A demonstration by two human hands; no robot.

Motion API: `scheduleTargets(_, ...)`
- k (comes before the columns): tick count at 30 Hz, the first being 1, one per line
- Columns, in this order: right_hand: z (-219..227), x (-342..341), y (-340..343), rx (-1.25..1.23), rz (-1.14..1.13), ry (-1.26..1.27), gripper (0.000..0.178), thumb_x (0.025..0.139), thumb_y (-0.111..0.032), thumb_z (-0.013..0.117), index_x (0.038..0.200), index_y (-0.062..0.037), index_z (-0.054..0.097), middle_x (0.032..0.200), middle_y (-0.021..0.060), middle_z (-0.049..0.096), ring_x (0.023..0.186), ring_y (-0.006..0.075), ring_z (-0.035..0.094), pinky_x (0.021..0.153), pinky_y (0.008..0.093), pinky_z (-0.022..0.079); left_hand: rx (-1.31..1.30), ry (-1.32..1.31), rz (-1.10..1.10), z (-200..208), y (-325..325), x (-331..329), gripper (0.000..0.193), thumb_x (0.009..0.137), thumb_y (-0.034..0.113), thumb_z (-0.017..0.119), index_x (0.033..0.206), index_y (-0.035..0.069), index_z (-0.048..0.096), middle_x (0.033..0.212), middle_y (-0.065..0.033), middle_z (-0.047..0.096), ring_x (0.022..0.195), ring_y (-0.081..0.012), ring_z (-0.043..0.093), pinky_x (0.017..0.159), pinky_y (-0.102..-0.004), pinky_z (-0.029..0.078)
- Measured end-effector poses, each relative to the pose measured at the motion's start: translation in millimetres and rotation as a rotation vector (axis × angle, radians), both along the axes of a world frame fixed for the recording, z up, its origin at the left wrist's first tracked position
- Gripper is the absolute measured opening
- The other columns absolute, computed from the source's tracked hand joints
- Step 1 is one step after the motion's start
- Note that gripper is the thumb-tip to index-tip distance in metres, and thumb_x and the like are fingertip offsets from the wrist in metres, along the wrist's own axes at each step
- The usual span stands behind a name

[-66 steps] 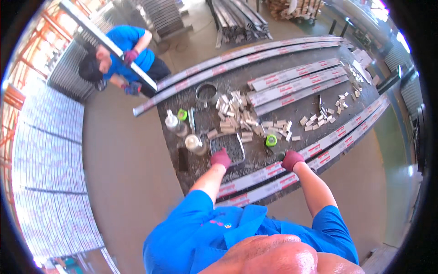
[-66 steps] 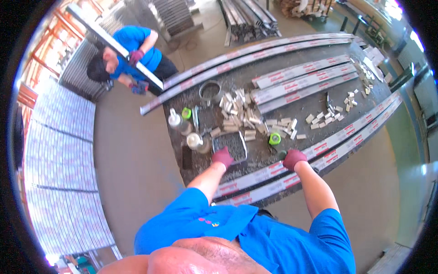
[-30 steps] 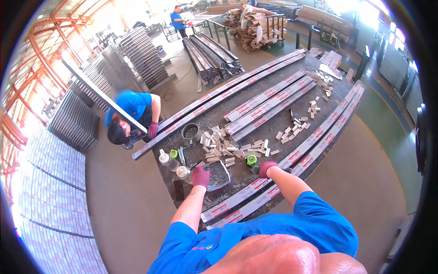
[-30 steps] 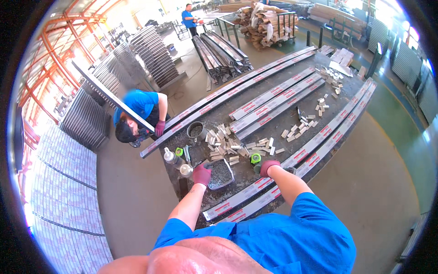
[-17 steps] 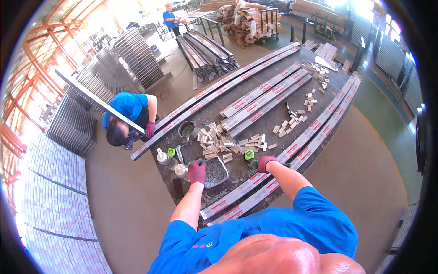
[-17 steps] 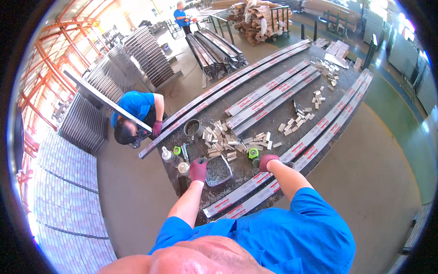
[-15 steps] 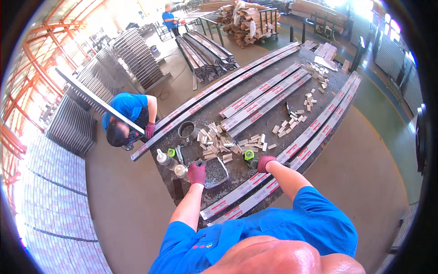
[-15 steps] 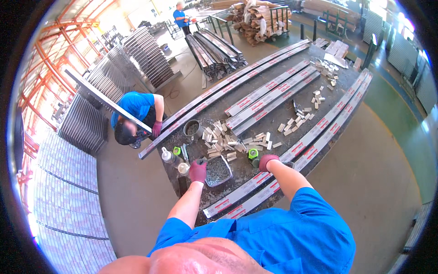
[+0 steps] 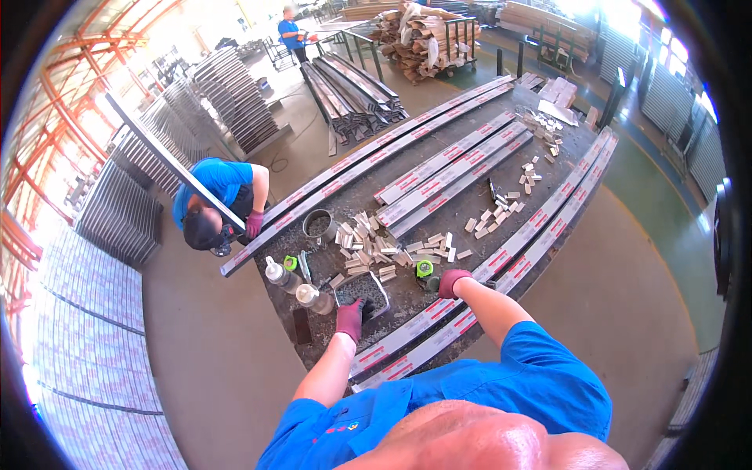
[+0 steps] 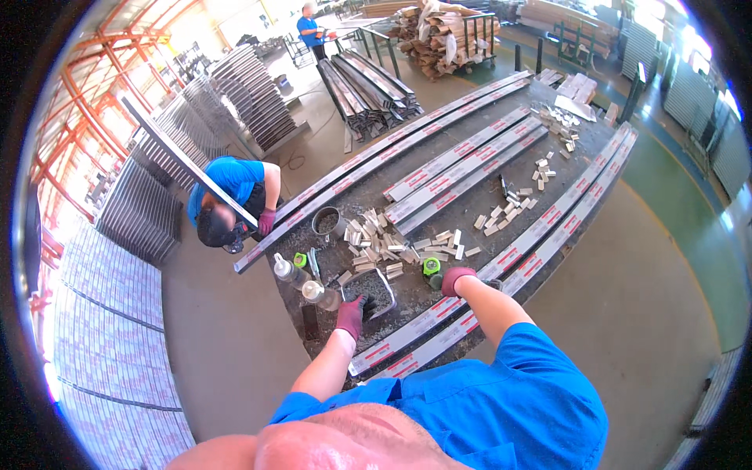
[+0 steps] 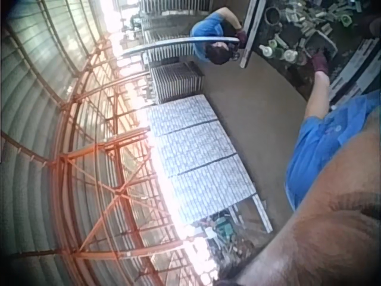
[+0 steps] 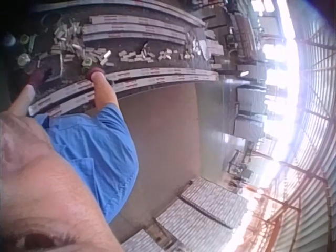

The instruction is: Assembling metal profiles by drilling and securing them with screws.

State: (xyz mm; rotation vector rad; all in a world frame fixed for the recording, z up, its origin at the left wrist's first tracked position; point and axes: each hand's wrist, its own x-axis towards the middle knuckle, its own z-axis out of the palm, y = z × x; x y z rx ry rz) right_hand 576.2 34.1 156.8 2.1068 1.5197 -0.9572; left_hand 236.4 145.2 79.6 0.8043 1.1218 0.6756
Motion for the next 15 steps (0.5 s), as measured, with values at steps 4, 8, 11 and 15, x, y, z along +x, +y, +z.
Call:
scheduleTargets(4, -2.5, 4.6, -5.5, -0.018, -0.041, 0.009, 0.040, 0.085, -0.027, 0.062, 0.118, -0.0105, 0.079, 0.127, 0.0129, 0.074, 0.116, 0.0324, 0.072, 0.095, 0.0468, 0.057, -0.085, -0.044, 0.015, 33.3, -39.0, 13.7, 0.024, 0.094, 0.011, 0.072, 0.117, 0.005, 0.073, 0.107, -0.0113, 0.077, 0.082, -0.0251, 0.075, 0.076, -0.0386, 0.062)
scheduleTargets(8, -12.4, 6.3, -4.7, 0.065, -0.044, 0.000, 0.036, 0.083, -0.030, 0.063, 0.104, -0.0067, 0.081, 0.110, 0.0148, 0.079, 0.103, 0.0321, 0.075, 0.089, 0.0455, 0.058, -0.116, -0.008, 0.018, 16.3, -50.0, 13.6, 0.020, 0.101, 0.018, 0.064, 0.110, 0.003, 0.076, 0.100, -0.0122, 0.079, 0.081, -0.0234, 0.077, 0.070, -0.0345, 0.062)
scheduleTargets(11, -17.8, 8.2, 0.9, 0.030, -0.019, -0.008, 0.038, 0.083, -0.027, 0.063, 0.111, -0.0091, 0.080, 0.121, 0.0142, 0.076, 0.111, 0.0326, 0.073, 0.092, 0.0462, 0.058, -0.152, -0.046, -0.008, -12.0, -42.2, 8.4, 0.021, 0.103, 0.016, 0.061, 0.113, 0.004, 0.075, 0.103, -0.0123, 0.079, 0.082, -0.0229, 0.077, 0.071, -0.0343, 0.061)
scheduleTargets(15, -20.0, 8.1, 1.0, 0.014, 0.012, -0.015, 0.041, 0.082, -0.026, 0.063, 0.116, -0.0097, 0.079, 0.126, 0.0145, 0.074, 0.116, 0.0334, 0.072, 0.094, 0.0467, 0.057, -0.234, -0.053, 0.012, -15.1, -42.7, 6.6, 0.021, 0.104, 0.017, 0.062, 0.116, 0.005, 0.074, 0.106, -0.0119, 0.078, 0.082, -0.0225, 0.076, 0.070, -0.0337, 0.061)
